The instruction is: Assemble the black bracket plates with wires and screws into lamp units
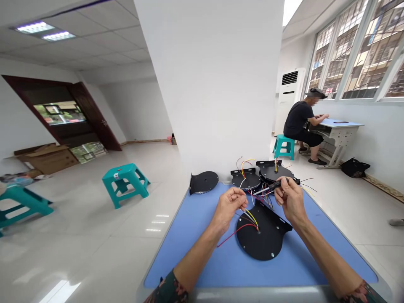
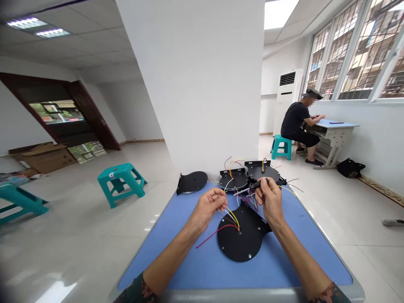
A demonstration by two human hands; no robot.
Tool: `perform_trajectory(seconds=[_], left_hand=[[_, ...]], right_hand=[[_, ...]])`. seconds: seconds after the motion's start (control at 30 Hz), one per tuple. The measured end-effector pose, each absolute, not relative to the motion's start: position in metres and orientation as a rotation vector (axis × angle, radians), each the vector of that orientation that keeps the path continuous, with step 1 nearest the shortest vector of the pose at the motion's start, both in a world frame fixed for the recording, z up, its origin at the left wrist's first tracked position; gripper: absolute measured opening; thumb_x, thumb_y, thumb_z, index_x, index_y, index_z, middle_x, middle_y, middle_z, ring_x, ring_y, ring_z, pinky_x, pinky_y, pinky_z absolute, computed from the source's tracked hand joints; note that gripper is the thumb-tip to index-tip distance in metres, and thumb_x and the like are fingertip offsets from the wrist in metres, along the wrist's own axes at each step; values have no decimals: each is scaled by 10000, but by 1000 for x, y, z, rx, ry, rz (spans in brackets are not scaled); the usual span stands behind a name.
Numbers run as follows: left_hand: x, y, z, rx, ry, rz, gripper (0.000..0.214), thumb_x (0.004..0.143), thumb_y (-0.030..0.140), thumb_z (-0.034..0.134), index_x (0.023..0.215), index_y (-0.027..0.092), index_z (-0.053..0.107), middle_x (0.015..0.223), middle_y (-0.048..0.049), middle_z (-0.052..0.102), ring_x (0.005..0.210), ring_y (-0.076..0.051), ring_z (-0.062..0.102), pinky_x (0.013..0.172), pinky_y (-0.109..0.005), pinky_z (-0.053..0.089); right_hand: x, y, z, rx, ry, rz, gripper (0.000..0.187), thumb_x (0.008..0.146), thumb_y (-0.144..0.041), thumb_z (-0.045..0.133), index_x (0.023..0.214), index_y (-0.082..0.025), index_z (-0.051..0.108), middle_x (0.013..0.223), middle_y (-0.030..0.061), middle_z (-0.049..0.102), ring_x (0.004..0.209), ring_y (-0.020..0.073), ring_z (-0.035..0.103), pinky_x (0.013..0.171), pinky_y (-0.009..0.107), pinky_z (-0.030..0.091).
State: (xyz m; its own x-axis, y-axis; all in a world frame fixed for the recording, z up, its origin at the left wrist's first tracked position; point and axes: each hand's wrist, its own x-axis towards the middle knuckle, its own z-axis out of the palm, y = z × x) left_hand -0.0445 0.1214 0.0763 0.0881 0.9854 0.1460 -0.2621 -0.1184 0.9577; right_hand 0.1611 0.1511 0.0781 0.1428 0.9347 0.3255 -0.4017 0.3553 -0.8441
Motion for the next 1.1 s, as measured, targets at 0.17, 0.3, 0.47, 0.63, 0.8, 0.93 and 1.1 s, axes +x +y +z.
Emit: perform_trajectory(seconds=[0.17, 0.3, 0.47, 0.63, 0.8, 0.93, 1.1], left_hand=[[-29, 129, 70, 1016, 828, 1404, 421, 633, 457, 911, 775, 116, 711, 698, -36, 677, 617, -100, 596, 619, -229, 498], [-36, 131, 63, 950, 839, 1394, 443, 567, 423, 952, 800, 116, 733, 746, -56, 713, 651, -120, 641, 663, -250, 545], [-35, 126, 59, 942, 843, 1388, 396, 597, 395, 938, 792, 122, 728, 775, -60, 726, 677, -133, 670, 703, -270, 575], [-32, 121, 55, 956, 834, 1427, 356, 639, 398, 905, 787, 129, 725, 717, -30, 700, 629, -109, 635, 659, -247, 550], [-29, 120, 54, 1019, 828, 1418, 280, 664, 340, 876, 777, 130, 728, 662, -2, 666, 589, -91, 608, 655, -238, 523], [-26, 118, 56, 996, 799, 1391, 311, 640, 340, 890, 799, 133, 720, 688, -10, 686, 606, -108, 636, 664, -254, 550], [-24, 118, 57, 1010, 789, 1407, 311, 638, 344, 890, 787, 136, 712, 693, -19, 703, 624, -127, 664, 659, -266, 576]], right_hand=[[161, 148, 72, -633, -946, 1023, 360, 839, -547, 736, 897, -231, 575, 546, -98, 414, 373, 61, 377, 359, 185, 292], [161, 131, 69, -613, -980, 943, 288, 888, -504, 704, 928, -243, 588, 564, -83, 460, 386, 66, 407, 372, 189, 306], [159, 124, 69, -653, -1002, 925, 278, 903, -505, 688, 957, -253, 582, 593, -77, 503, 368, 61, 396, 348, 193, 297], [156, 123, 69, -655, -1032, 940, 300, 891, -516, 695, 966, -246, 588, 592, -75, 525, 350, 54, 391, 337, 190, 285], [152, 121, 66, -652, -1061, 1008, 305, 881, -508, 706, 964, -236, 596, 589, -69, 537, 345, 48, 379, 337, 187, 279], [152, 121, 65, -656, -1081, 997, 294, 881, -500, 708, 960, -238, 600, 581, -65, 542, 342, 54, 382, 330, 186, 275], [151, 119, 65, -634, -1078, 980, 251, 899, -471, 699, 980, -250, 613, 593, -62, 554, 341, 53, 400, 333, 182, 276]])
